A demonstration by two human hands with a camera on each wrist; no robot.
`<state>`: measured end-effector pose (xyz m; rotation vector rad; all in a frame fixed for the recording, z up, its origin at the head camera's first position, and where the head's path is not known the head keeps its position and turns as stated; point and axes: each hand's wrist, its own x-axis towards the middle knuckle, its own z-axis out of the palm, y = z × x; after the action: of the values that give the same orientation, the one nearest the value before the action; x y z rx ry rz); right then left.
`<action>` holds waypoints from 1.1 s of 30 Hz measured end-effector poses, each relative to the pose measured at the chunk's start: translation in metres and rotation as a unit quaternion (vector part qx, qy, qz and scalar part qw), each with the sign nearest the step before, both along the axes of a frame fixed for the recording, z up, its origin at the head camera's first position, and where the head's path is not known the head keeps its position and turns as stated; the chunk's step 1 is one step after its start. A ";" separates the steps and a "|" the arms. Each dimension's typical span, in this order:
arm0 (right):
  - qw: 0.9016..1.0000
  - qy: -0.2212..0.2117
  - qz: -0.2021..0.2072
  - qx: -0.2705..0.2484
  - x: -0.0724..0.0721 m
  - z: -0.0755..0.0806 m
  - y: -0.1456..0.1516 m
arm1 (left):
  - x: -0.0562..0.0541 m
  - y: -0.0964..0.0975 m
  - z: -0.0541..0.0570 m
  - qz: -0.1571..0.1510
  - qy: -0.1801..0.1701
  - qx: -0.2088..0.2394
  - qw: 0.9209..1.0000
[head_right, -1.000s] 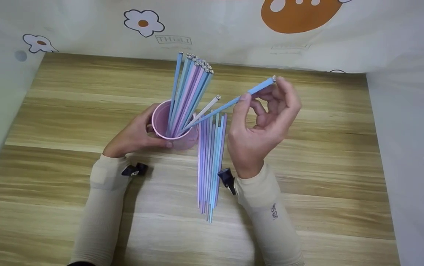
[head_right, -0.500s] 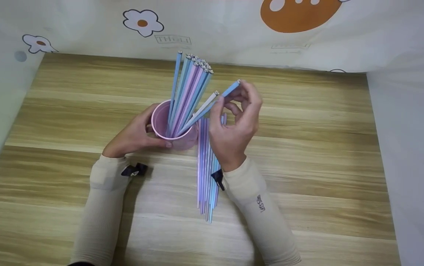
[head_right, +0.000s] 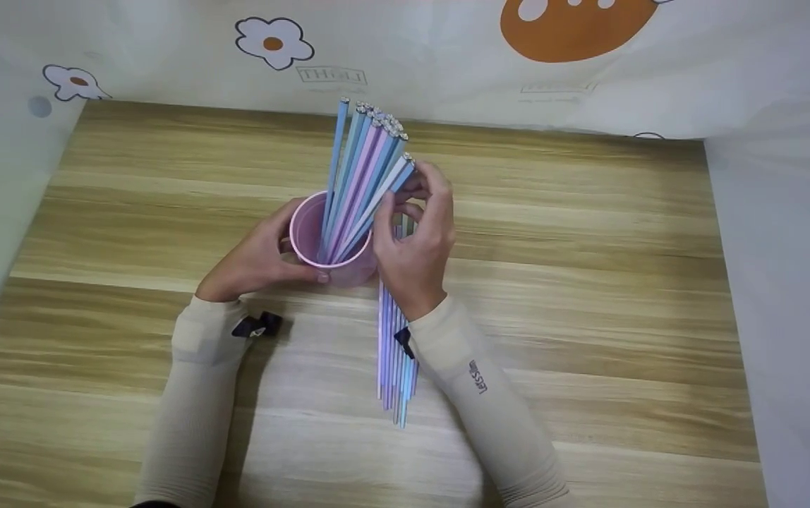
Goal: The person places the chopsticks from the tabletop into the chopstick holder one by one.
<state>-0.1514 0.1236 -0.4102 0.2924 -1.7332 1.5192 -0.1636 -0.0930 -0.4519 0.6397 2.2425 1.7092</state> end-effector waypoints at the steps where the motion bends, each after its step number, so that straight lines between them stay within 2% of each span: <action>1: 1.000 -0.005 -0.001 0.005 0.000 -0.001 0.000 | 0.000 0.000 0.000 0.000 -0.001 -0.002 1.000; 13: 0.999 -0.038 0.007 0.037 0.003 -0.002 0.004 | 0.002 -0.001 0.001 0.002 -0.022 0.020 1.000; 18: 0.999 -0.044 0.001 0.031 0.008 -0.005 0.013 | 0.001 0.001 0.002 -0.002 -0.022 0.016 1.000; 22: 0.996 -0.085 -0.012 0.032 0.009 -0.008 0.026 | 0.000 0.001 0.002 -0.002 -0.012 0.007 1.000; 28: 0.978 -0.187 -0.025 0.088 0.004 -0.018 0.042 | 0.000 0.001 0.001 -0.001 -0.015 0.009 1.000; 33: 0.952 -0.268 -0.022 0.143 -0.002 -0.035 0.054 | 0.000 0.000 0.000 -0.004 -0.015 0.015 1.000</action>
<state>-0.1531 0.1776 -0.4451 -0.0252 -2.3776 1.3901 -0.1637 -0.0927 -0.4515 0.6255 2.1947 1.7406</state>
